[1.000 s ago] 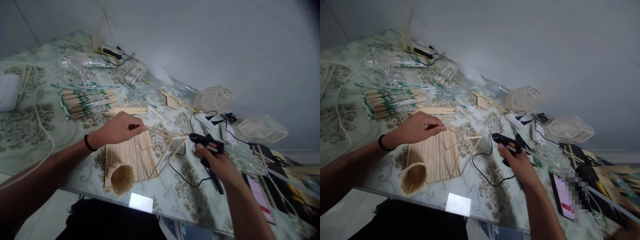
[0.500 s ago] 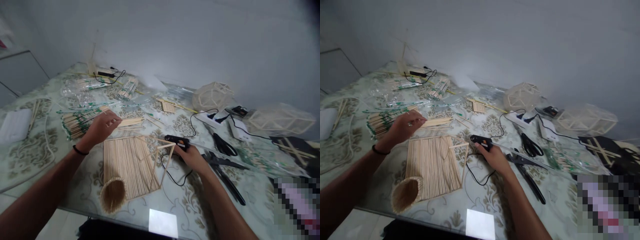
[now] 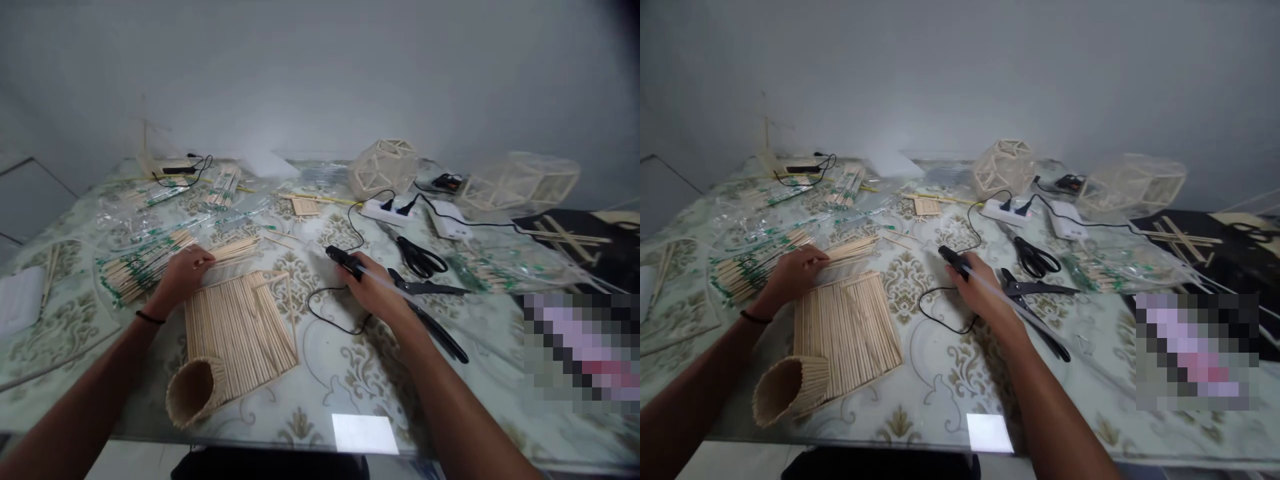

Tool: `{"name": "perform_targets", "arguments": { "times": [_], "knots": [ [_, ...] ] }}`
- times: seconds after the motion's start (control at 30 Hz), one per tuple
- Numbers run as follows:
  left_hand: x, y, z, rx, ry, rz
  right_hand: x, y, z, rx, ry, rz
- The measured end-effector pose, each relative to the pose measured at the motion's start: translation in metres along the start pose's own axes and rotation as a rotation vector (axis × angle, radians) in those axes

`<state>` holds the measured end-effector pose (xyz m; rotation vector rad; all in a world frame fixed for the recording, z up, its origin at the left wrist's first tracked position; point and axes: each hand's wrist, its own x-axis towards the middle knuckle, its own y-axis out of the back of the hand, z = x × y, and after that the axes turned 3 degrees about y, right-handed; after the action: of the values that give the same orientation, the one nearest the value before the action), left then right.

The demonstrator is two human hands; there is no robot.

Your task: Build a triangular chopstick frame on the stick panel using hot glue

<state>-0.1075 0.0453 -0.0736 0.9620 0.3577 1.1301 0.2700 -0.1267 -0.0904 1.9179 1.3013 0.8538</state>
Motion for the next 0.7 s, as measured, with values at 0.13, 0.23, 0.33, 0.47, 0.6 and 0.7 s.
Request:
{"name": "perform_targets", "arguments": {
  "times": [0.13, 0.23, 0.33, 0.47, 0.6, 0.7],
  "knots": [
    [-0.001, 0.015, 0.013, -0.085, 0.108, 0.059, 0.007, -0.003, 0.016, -0.048, 0.04, -0.007],
    [-0.004, 0.023, 0.036, -0.187, 0.11, 0.053, 0.01, -0.004, 0.021, -0.035, 0.069, -0.036],
    [-0.01, 0.03, 0.063, -0.334, 0.07, 0.059, 0.01, 0.0, 0.025, -0.014, 0.103, -0.07],
    [-0.02, 0.041, 0.089, -0.502, -0.012, 0.005, 0.008, 0.015, 0.028, 0.005, 0.154, -0.116],
    [-0.021, 0.055, 0.11, -0.497, -0.105, -0.052, 0.004, 0.046, 0.001, 0.108, 0.254, -0.005],
    [-0.013, 0.065, 0.136, -0.429, -0.214, -0.093, -0.002, 0.069, -0.054, 0.307, 0.37, 0.077]
  ]
}}
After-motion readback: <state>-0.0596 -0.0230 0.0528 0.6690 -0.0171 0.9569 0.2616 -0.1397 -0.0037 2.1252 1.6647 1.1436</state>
